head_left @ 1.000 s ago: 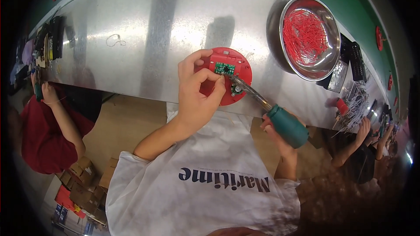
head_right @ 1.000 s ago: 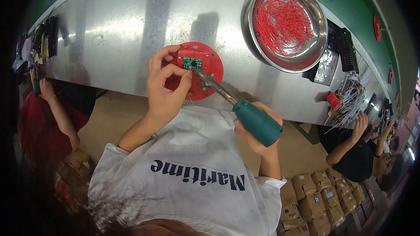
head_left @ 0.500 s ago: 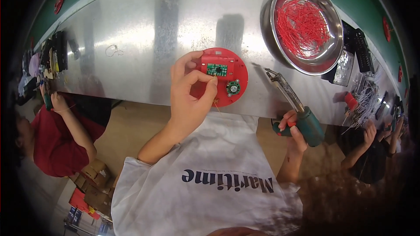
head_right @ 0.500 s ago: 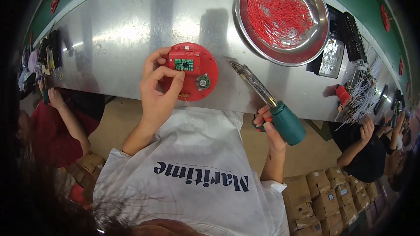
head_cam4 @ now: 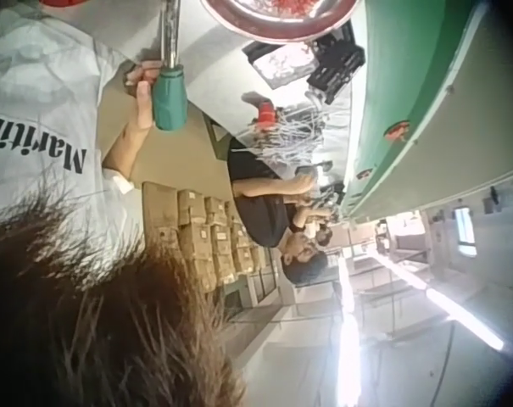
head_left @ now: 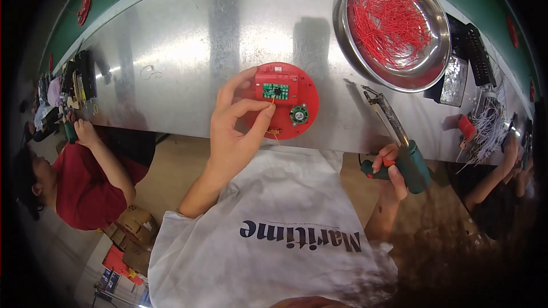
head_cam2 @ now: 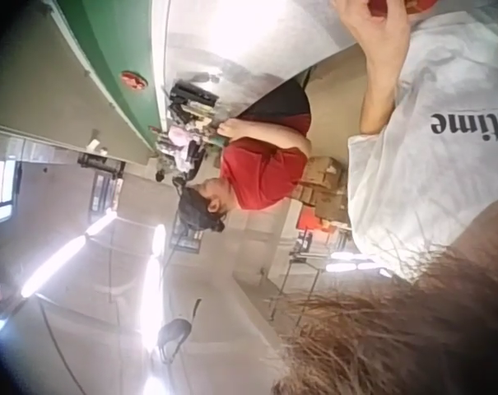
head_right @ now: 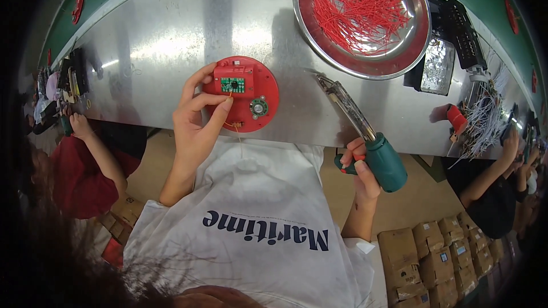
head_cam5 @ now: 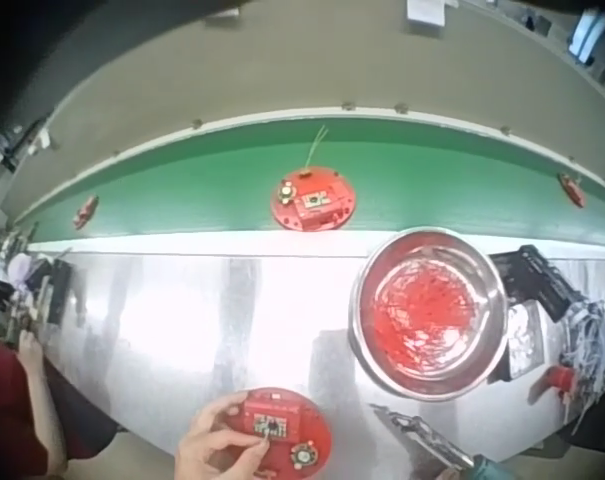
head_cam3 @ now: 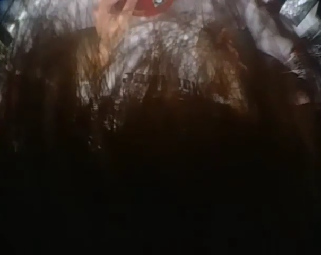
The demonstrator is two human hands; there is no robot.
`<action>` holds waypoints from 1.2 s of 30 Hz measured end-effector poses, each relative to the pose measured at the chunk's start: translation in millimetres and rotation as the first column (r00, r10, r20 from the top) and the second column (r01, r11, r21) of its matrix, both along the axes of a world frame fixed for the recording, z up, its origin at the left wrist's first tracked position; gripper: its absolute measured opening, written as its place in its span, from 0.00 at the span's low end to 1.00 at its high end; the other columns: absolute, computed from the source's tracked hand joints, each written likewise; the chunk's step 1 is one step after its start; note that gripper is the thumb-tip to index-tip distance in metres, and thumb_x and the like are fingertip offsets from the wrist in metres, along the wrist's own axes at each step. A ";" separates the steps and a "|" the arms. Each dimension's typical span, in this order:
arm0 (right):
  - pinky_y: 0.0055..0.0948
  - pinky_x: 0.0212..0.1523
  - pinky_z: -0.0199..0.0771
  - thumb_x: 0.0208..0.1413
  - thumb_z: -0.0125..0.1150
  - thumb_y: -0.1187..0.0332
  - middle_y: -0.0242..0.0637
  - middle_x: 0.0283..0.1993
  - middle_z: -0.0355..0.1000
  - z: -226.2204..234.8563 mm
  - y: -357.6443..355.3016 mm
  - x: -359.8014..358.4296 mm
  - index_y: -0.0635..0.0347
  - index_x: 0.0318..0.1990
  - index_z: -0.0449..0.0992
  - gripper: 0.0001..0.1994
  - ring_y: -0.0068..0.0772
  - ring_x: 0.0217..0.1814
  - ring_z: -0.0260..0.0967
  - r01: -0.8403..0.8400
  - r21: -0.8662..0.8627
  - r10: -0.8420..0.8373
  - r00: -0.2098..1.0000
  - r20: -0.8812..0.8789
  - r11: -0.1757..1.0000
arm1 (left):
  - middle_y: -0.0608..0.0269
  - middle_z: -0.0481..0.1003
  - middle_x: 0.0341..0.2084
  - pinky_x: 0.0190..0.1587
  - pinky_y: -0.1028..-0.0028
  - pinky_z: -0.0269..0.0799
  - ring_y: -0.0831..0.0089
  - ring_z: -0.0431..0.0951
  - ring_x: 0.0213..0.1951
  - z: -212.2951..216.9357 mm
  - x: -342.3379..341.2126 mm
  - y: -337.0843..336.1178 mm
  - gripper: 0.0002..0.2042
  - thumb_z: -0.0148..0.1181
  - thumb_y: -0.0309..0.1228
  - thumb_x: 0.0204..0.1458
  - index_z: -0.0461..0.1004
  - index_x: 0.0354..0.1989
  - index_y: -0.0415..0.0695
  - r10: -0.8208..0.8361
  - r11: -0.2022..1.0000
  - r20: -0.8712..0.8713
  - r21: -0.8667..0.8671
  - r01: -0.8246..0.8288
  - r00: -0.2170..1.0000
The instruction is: The person applies solder to a PCB component using a soldering iron and solder wire.
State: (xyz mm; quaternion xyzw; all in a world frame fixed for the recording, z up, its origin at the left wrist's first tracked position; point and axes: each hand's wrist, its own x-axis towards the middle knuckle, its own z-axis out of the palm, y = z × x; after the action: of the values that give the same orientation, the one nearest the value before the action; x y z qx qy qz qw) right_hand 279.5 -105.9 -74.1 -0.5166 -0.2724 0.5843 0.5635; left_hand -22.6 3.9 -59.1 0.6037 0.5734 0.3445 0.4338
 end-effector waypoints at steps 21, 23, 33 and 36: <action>0.29 0.29 0.68 0.50 0.57 0.65 0.47 0.40 0.67 -0.6 2.7 -14.5 0.67 0.37 0.69 0.13 0.34 0.27 0.66 0.203 0.005 -0.203 0.978 -0.056 0.979 | 0.43 0.72 0.51 0.52 0.57 0.70 0.48 0.72 0.52 7.2 16.6 223.5 0.25 0.66 0.37 0.48 0.71 0.55 0.41 0.469 0.590 -0.702 0.701 0.401 0.536; 0.28 0.30 0.68 0.50 0.57 0.64 0.47 0.40 0.68 -8.7 0.8 -14.2 0.67 0.38 0.69 0.14 0.34 0.28 0.67 0.205 0.025 -0.202 0.976 -0.079 0.978 | 0.43 0.72 0.50 0.52 0.57 0.70 0.49 0.73 0.52 11.2 45.9 253.2 0.26 0.64 0.40 0.50 0.70 0.56 0.42 0.310 0.681 -0.725 0.621 0.388 0.615; 0.29 0.29 0.68 0.50 0.57 0.66 0.46 0.40 0.66 -14.3 -1.2 -14.2 0.66 0.39 0.67 0.13 0.35 0.28 0.65 0.283 0.067 -0.267 0.947 -0.181 0.957 | 0.51 0.70 0.55 0.60 0.56 0.65 0.52 0.69 0.58 -0.9 134.2 315.4 0.23 0.55 0.35 0.52 0.70 0.59 0.55 -0.460 0.545 -0.753 0.179 0.819 0.471; 0.29 0.30 0.68 0.50 0.57 0.67 0.45 0.40 0.66 -20.2 -5.2 -13.9 0.66 0.39 0.66 0.13 0.35 0.28 0.65 0.296 0.075 -0.277 0.941 -0.195 0.952 | 0.58 0.69 0.57 0.62 0.55 0.64 0.52 0.66 0.61 2.9 133.6 318.0 0.26 0.58 0.28 0.48 0.68 0.60 0.56 -0.469 0.441 -0.804 0.146 0.886 0.366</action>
State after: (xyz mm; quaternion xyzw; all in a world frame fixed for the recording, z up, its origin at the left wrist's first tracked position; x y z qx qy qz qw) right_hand 265.6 -111.1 -94.3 -0.4655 -0.1714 0.5258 0.6910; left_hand 110.9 321.9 -56.1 0.9671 0.2292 0.0318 0.1052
